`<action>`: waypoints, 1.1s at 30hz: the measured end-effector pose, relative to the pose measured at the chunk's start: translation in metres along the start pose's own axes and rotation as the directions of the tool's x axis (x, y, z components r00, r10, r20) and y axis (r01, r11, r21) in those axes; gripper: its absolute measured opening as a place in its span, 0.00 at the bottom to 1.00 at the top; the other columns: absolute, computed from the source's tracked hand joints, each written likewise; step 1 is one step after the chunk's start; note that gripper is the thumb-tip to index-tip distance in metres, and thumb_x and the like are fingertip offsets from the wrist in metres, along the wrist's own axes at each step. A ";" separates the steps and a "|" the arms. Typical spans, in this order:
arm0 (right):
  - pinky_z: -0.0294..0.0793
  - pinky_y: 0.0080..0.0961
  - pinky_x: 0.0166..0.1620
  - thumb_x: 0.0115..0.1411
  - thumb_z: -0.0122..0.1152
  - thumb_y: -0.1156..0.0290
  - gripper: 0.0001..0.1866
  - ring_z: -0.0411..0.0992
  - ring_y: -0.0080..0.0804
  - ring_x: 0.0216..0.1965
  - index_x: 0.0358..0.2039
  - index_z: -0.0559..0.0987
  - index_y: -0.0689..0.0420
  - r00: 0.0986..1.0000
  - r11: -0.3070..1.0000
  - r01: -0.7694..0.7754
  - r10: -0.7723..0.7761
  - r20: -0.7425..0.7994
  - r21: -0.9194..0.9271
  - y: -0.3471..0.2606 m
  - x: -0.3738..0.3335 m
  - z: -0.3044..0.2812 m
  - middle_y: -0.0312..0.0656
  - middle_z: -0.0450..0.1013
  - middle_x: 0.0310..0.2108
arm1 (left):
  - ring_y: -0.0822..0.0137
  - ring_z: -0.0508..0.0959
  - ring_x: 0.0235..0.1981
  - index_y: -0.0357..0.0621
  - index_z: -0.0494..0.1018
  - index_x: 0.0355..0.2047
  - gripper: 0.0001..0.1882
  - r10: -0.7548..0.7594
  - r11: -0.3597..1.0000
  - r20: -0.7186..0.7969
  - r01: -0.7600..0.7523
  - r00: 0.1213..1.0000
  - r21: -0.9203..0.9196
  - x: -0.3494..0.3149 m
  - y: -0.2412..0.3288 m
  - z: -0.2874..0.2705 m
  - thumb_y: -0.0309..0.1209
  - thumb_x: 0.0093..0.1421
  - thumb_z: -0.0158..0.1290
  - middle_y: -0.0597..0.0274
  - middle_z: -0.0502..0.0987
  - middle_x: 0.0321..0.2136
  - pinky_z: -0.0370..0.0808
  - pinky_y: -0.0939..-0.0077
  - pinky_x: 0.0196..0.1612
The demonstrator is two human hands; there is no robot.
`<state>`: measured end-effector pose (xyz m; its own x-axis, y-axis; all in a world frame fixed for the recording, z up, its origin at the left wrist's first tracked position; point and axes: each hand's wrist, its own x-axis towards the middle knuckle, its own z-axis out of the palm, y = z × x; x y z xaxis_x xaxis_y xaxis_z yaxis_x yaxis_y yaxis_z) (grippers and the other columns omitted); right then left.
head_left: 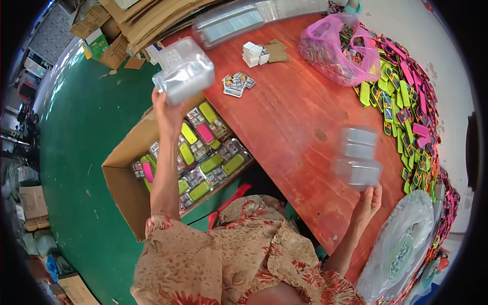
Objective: Packaging toy mobile phones into plastic blister trays along with decorative stickers.
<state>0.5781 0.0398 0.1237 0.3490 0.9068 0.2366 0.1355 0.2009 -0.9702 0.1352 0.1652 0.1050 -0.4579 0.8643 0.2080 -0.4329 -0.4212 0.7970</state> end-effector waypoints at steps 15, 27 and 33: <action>0.57 0.35 0.49 0.42 0.56 0.79 0.13 0.63 0.41 0.44 0.31 0.70 0.62 0.960 0.765 0.219 -0.058 0.273 -0.606 -0.009 -0.001 0.038 0.45 0.65 0.36 | 0.73 0.64 0.36 0.46 0.63 0.39 0.18 -0.173 0.841 0.004 0.146 0.985 0.521 0.106 -0.075 -0.062 0.39 0.48 0.47 0.67 0.66 0.35 0.57 0.82 0.35; 0.60 0.32 0.37 0.39 0.60 0.68 0.10 0.65 0.34 0.31 0.23 0.71 0.57 0.879 0.353 0.469 -0.098 0.466 -0.810 -0.001 -0.001 0.051 0.40 0.66 0.24 | 0.76 0.70 0.22 0.39 0.67 0.35 0.09 -0.483 0.736 0.270 0.219 0.833 0.641 -0.109 -0.061 0.087 0.29 0.55 0.43 0.62 0.70 0.26 0.68 0.86 0.24; 0.60 0.29 0.32 0.43 0.55 0.69 0.07 0.66 0.36 0.28 0.22 0.70 0.57 0.887 0.354 0.458 -0.233 0.398 -0.815 0.013 -0.005 0.055 0.40 0.66 0.20 | 0.63 0.71 0.34 0.39 0.58 0.45 0.21 -0.882 0.441 0.376 0.777 0.283 0.449 -0.176 -0.112 0.145 0.41 0.56 0.43 0.55 0.67 0.39 0.71 0.70 0.36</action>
<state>0.5274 0.0579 0.1070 -0.0907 0.9053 0.4150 0.9639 0.1846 -0.1920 0.3769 0.1001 0.0608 0.5440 0.7198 -0.4313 -0.1983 0.6097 0.7674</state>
